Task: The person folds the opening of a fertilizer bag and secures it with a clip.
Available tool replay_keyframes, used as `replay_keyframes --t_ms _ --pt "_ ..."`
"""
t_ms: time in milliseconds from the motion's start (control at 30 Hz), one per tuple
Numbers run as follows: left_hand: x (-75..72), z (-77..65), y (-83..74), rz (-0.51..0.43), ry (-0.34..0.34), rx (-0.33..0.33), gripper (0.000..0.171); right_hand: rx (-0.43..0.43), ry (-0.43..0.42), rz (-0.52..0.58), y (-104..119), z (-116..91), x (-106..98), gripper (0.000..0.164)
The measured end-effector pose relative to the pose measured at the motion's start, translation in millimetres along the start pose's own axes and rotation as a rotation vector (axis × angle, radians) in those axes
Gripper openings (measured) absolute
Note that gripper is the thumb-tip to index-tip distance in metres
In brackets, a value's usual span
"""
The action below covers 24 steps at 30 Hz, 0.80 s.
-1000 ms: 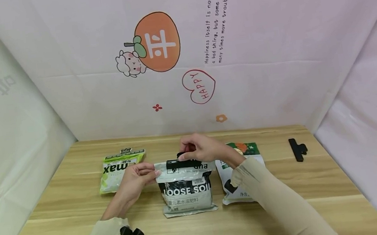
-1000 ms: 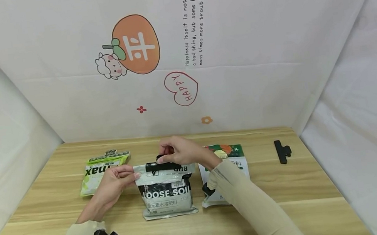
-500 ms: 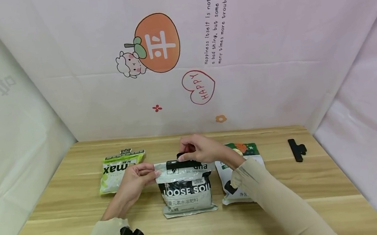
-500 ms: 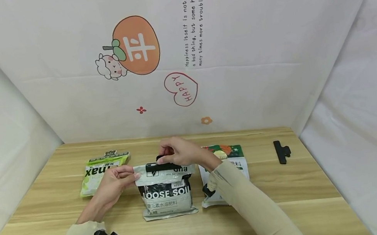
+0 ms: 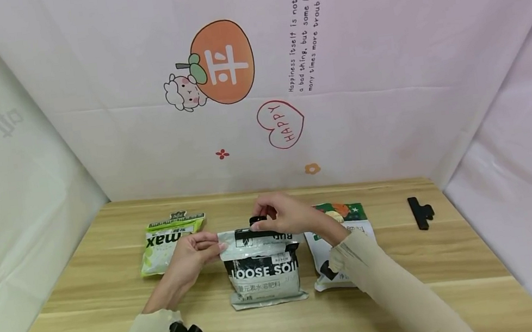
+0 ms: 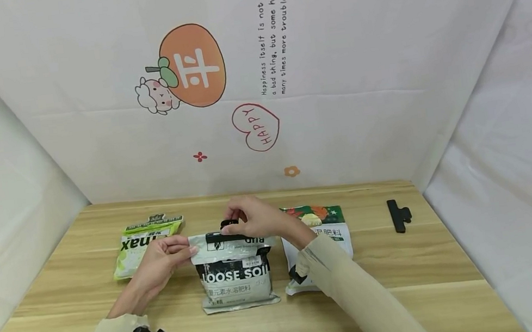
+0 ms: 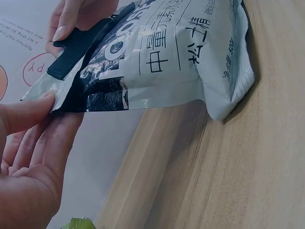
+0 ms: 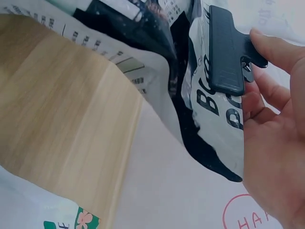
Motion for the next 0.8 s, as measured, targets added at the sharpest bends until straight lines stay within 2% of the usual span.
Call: replay_keyframes --t_ms 267,533,800 --pt "1.4 -0.5 -1.3 -0.008 0.001 0.000 0.014 0.011 -0.045 -0.001 -1 -9 0 0.024" --pt "0.1 -2.5 -1.8 0.010 -0.016 -0.019 0.021 0.089 -0.119 0.104 -4 -27 -5 0.027" --pt "0.3 -2.4 -2.4 0.011 -0.023 -0.020 0.025 0.104 -0.213 0.077 -6 -50 -10 0.028"
Point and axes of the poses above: each hand's wrist, its own z-axis towards the middle knuckle, its own x-axis out of the palm, y = z × x, the point moved 5 cm from there along z, towards the middle knuckle, and after that the axes turned 4 degrees about y, right-handed, at the moved point
